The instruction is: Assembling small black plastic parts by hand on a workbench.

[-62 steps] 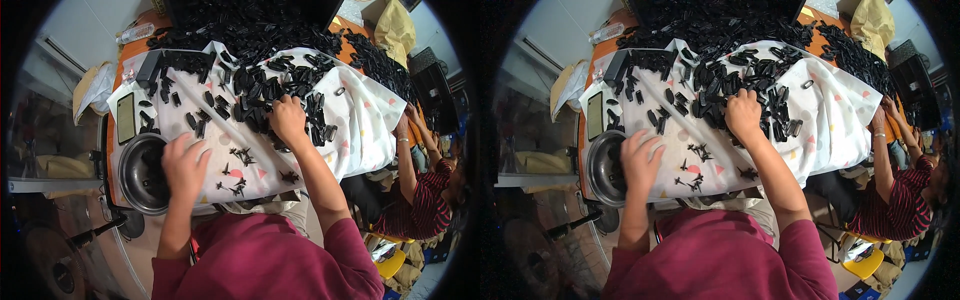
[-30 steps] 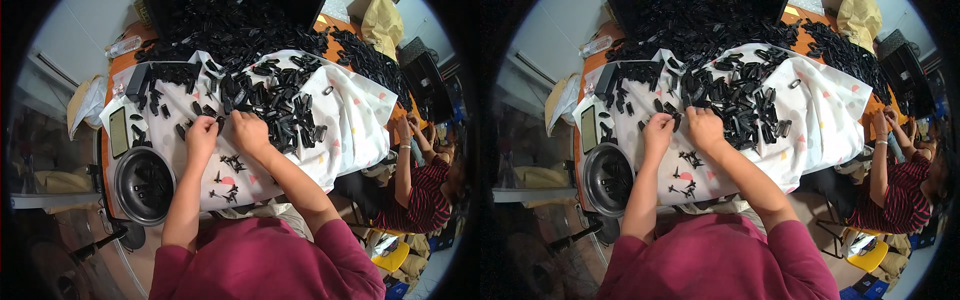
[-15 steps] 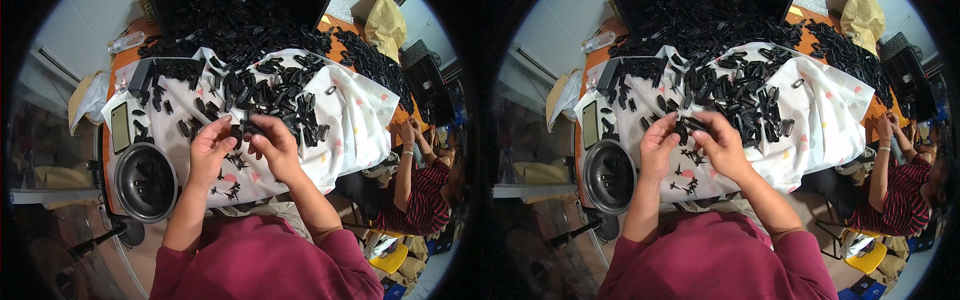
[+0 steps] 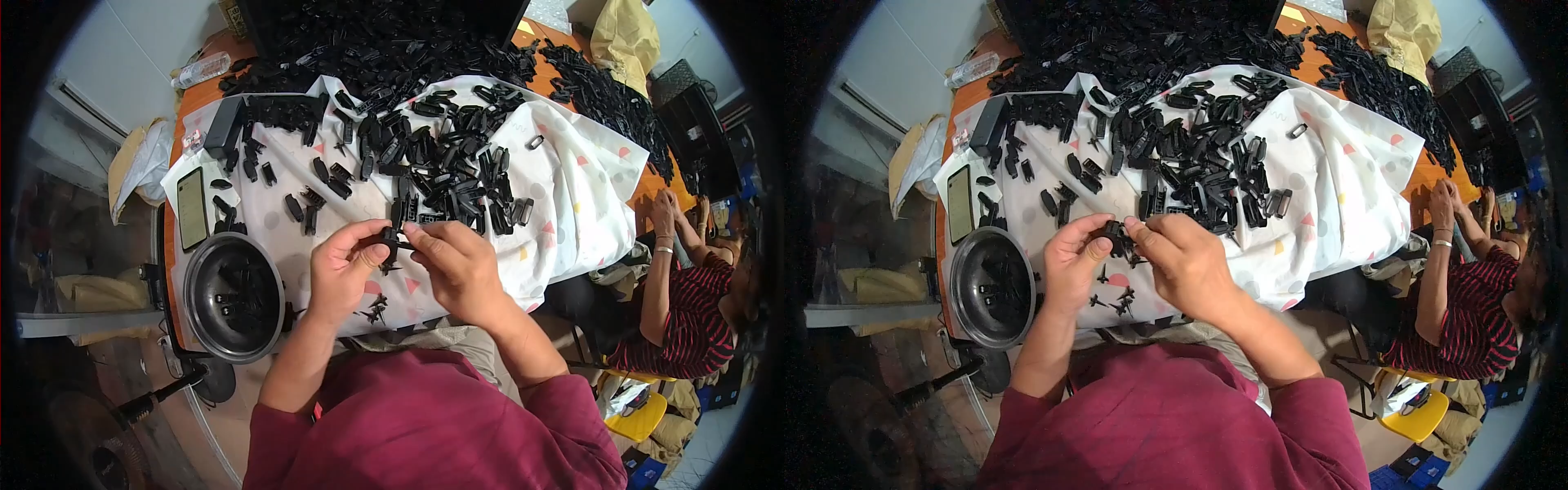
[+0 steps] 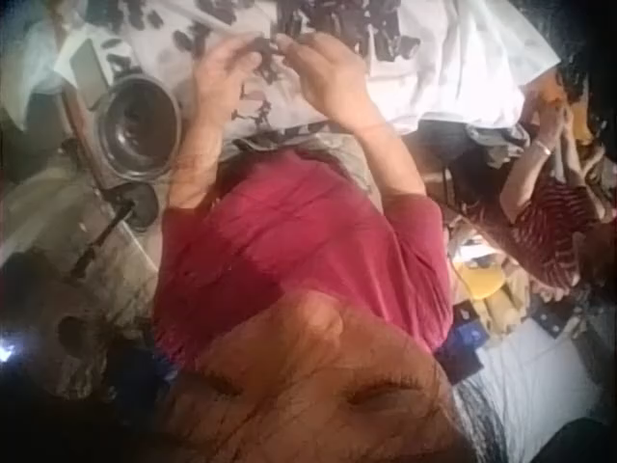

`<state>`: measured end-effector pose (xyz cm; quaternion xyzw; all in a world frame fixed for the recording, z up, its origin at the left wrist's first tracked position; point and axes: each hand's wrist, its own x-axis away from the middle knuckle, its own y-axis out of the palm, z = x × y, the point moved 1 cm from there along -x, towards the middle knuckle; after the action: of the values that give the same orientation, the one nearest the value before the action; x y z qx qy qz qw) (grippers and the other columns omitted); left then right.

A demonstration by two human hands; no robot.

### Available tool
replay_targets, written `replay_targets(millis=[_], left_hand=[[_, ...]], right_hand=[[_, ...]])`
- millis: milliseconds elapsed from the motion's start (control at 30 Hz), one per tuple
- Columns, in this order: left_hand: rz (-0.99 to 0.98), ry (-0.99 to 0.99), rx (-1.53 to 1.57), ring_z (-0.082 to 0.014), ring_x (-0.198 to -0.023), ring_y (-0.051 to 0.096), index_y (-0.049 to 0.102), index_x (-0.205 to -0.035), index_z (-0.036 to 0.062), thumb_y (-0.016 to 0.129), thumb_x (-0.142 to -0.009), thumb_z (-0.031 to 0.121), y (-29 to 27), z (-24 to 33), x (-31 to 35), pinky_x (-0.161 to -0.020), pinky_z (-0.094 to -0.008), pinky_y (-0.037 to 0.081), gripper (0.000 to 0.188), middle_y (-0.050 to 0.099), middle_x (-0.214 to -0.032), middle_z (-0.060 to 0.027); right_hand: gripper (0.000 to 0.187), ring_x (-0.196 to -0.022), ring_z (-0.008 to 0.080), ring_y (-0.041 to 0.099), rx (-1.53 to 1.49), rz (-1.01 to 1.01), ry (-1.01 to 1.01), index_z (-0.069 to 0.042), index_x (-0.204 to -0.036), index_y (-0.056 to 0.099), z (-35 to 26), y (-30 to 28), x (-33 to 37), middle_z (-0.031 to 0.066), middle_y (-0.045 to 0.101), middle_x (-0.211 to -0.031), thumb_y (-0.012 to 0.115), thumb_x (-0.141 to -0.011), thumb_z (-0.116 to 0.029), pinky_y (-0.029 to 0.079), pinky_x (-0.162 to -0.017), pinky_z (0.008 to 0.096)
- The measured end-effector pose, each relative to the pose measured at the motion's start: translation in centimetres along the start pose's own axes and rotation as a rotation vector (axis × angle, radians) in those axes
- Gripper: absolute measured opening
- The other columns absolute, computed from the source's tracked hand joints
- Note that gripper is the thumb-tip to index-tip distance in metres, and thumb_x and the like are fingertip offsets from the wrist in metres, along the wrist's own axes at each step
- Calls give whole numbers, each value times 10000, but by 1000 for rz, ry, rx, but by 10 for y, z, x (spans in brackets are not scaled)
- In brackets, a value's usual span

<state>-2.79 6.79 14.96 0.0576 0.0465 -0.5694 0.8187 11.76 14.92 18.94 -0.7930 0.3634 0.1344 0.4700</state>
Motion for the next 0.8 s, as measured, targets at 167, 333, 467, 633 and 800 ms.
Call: replay_targets(millis=[167,333,467,633,800], left_hand=[[160,-188,564,-153,-905,562,525,-1119,-31,580,-830,75,23,-15,3,-827,-270,434,313,602,-1012,-98],[116,-293,738,-159,-916,560,553,-1085,-11,576,-833,74,24,-28,11,-859,-286,419,267,608,-1020,-116],[102,-408,849,-179,-921,555,552,-1074,4,570,-844,145,22,-47,10,-848,-292,415,270,603,-996,-119],[367,-394,355,-111,-688,551,538,-982,40,473,-888,165,21,-59,-29,-551,-237,457,169,571,-840,-65],[133,-215,-842,-271,-812,567,561,-898,46,575,-784,216,17,-70,-50,-723,-355,453,204,568,-845,-126]], right_hand=[[382,-657,243,558,132,178,57,-9,-1026,595,-3,23,13,119,567,-823,661,-655,52,455,-529,293],[208,-620,115,544,-765,56,870,28,-973,555,5,33,39,55,576,-773,624,-786,-32,454,-535,234],[131,-615,68,523,-726,9,874,36,-910,539,17,41,45,31,568,-702,592,-823,-46,447,-532,211],[226,-656,257,591,186,14,572,-23,-889,591,54,28,30,109,613,-760,653,-751,-191,465,-581,333],[229,-730,315,577,483,-27,611,-38,-855,593,93,23,19,111,589,-800,658,-709,-202,457,-612,380]])
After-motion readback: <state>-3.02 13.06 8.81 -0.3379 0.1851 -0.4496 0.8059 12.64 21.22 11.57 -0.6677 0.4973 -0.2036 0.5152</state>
